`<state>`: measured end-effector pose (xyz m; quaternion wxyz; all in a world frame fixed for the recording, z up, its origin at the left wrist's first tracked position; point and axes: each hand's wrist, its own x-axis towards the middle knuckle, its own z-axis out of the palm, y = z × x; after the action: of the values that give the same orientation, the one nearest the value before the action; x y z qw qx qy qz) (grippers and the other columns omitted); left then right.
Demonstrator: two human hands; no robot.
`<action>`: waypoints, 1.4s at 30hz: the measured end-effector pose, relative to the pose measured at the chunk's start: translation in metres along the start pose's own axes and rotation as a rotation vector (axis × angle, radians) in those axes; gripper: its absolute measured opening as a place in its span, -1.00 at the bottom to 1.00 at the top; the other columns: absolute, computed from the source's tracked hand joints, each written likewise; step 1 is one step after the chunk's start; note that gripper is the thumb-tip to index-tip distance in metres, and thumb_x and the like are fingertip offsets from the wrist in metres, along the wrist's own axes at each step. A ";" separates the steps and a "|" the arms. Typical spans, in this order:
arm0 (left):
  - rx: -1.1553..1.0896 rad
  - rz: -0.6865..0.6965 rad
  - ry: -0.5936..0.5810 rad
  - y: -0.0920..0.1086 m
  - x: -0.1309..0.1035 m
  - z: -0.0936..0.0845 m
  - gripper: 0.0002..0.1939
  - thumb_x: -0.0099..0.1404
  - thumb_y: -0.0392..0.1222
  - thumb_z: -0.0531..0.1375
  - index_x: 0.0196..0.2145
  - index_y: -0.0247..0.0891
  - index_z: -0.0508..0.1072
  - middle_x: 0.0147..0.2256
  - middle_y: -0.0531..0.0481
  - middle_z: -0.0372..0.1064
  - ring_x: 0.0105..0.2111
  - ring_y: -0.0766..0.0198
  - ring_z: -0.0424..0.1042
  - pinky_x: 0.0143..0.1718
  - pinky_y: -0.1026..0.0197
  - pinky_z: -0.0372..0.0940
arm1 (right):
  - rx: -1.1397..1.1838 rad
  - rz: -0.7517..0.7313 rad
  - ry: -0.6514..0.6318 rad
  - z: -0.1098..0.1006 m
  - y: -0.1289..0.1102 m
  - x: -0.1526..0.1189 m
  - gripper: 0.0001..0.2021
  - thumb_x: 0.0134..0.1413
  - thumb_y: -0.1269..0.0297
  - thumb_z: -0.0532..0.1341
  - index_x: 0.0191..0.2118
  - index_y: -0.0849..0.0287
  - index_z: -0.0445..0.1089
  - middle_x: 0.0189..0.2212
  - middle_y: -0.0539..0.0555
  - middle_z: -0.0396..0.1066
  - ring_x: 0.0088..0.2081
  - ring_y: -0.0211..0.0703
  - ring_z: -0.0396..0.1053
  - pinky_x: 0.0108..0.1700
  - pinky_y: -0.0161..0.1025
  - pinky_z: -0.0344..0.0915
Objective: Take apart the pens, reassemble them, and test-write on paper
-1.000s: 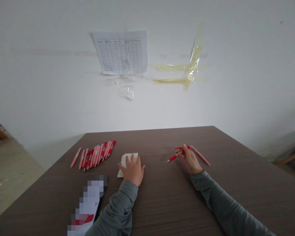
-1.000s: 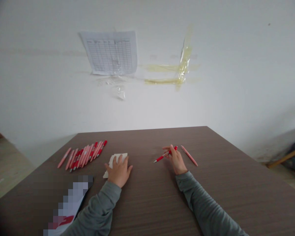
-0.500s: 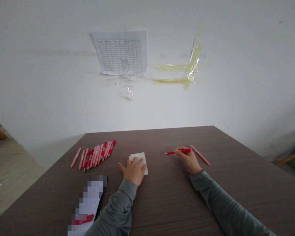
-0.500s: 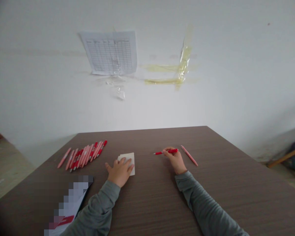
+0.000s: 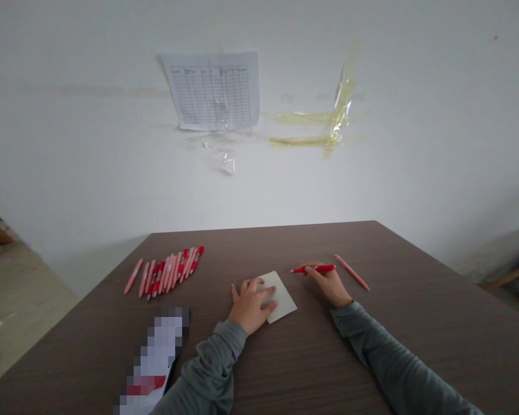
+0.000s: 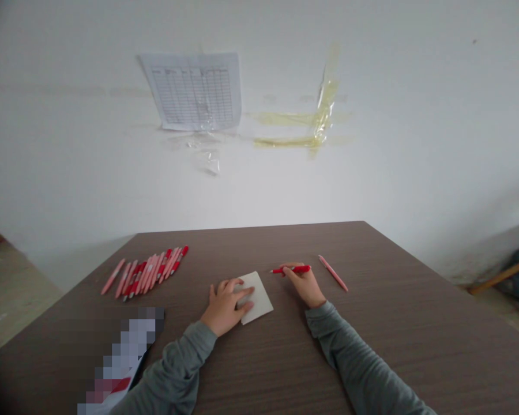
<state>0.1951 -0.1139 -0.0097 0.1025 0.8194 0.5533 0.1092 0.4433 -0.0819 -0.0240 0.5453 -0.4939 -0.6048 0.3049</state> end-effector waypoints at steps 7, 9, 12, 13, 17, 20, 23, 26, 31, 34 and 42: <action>0.010 0.093 -0.030 0.007 -0.001 0.008 -0.56 0.31 0.09 -0.08 0.14 0.18 0.17 0.21 0.04 0.11 0.21 0.02 0.04 0.11 -0.58 -0.40 | 0.021 -0.057 0.024 0.005 0.013 0.001 -0.72 -0.17 0.09 0.34 -0.36 0.19 0.47 -0.34 0.14 0.51 -0.25 -0.02 0.43 -0.11 -0.06 0.33; -0.001 0.114 -0.024 0.010 -0.001 0.010 -0.54 0.32 0.06 -0.06 0.16 0.14 0.13 0.21 0.03 0.12 0.21 0.04 0.05 0.12 -0.57 -0.43 | 0.012 -0.068 0.019 0.006 0.013 0.000 -0.73 -0.14 0.10 0.33 -0.36 0.20 0.46 -0.36 0.14 0.50 -0.28 -0.04 0.43 -0.14 -0.08 0.34; -0.021 0.129 -0.014 0.011 0.000 0.012 -0.53 0.30 0.05 -0.02 0.15 0.08 0.15 0.21 0.01 0.14 0.21 0.06 0.06 0.13 -0.56 -0.44 | -0.077 -0.100 0.005 0.009 0.012 -0.002 -0.76 -0.08 0.13 0.29 -0.35 0.20 0.45 -0.37 0.14 0.49 -0.27 -0.05 0.42 -0.13 -0.09 0.33; -0.025 0.130 -0.014 0.011 0.000 0.012 -0.53 0.29 0.05 -0.01 0.15 0.06 0.16 0.21 0.01 0.14 0.21 0.06 0.06 0.14 -0.55 -0.45 | -0.111 -0.111 -0.001 0.009 0.011 -0.003 -0.77 -0.06 0.13 0.28 -0.36 0.20 0.45 -0.37 0.13 0.49 -0.26 -0.05 0.41 -0.12 -0.08 0.32; -0.037 0.125 -0.045 0.011 0.000 0.011 -0.54 0.29 0.06 -0.01 0.13 0.02 0.19 0.22 -0.01 0.13 0.22 0.06 0.05 0.15 -0.52 -0.47 | -0.200 -0.178 -0.024 0.013 0.007 -0.006 -0.82 -0.03 0.16 0.26 -0.35 0.17 0.47 -0.35 0.12 0.48 -0.23 -0.04 0.39 -0.08 -0.06 0.29; -0.057 0.134 -0.058 0.011 0.000 0.010 -0.55 0.30 0.07 -0.03 0.12 0.00 0.20 0.22 -0.03 0.12 0.23 0.07 0.04 0.16 -0.50 -0.51 | -0.214 -0.220 -0.032 0.015 0.006 -0.007 -0.84 -0.01 0.18 0.25 -0.35 0.14 0.49 -0.34 0.11 0.46 -0.21 -0.05 0.38 -0.06 -0.06 0.28; -0.085 0.147 -0.051 0.011 0.000 0.011 -0.56 0.30 0.06 -0.03 0.11 0.02 0.20 0.23 0.00 0.12 0.24 0.08 0.03 0.15 -0.50 -0.54 | -0.213 -0.222 -0.044 0.016 0.007 -0.007 -0.83 -0.01 0.17 0.25 -0.35 0.12 0.51 -0.32 0.12 0.44 -0.20 -0.06 0.37 -0.05 -0.06 0.29; -0.096 0.152 -0.037 0.011 0.001 0.012 -0.58 0.29 0.06 0.00 0.09 0.05 0.21 0.23 0.04 0.10 0.25 0.09 0.01 0.14 -0.52 -0.53 | -0.215 -0.213 -0.062 0.017 0.010 -0.007 -0.82 0.00 0.14 0.25 -0.35 0.11 0.52 -0.30 0.11 0.43 -0.18 -0.07 0.37 -0.02 -0.06 0.29; -0.081 0.133 -0.033 0.011 0.001 0.011 -0.58 0.27 0.07 0.02 0.07 0.05 0.24 0.26 0.03 0.05 0.25 0.07 0.01 0.15 -0.52 -0.46 | -0.228 -0.202 -0.061 0.019 0.012 -0.006 -0.82 0.00 0.13 0.25 -0.35 0.11 0.51 -0.29 0.10 0.42 -0.18 -0.08 0.37 -0.02 -0.07 0.28; -0.076 0.135 -0.043 0.012 0.001 0.009 -0.58 0.26 0.07 0.02 0.08 0.06 0.24 0.25 0.03 0.06 0.25 0.07 0.02 0.16 -0.52 -0.43 | -0.241 -0.204 -0.069 0.019 0.013 -0.006 -0.81 0.01 0.14 0.24 -0.34 0.12 0.51 -0.29 0.10 0.43 -0.17 -0.08 0.37 0.00 -0.06 0.27; -0.046 0.114 -0.050 0.015 0.001 0.006 -0.56 0.25 0.11 0.01 0.07 0.07 0.26 0.25 0.05 0.07 0.29 0.05 -0.11 0.19 -0.47 -0.40 | -0.235 -0.171 -0.082 0.019 0.016 -0.004 -0.80 0.00 0.13 0.25 -0.33 0.12 0.52 -0.28 0.12 0.44 -0.17 -0.05 0.36 -0.02 -0.06 0.26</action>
<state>0.2104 -0.1181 -0.0115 0.1287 0.8496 0.5001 0.1068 0.4289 -0.0772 -0.0440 0.4824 -0.4881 -0.6981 0.2045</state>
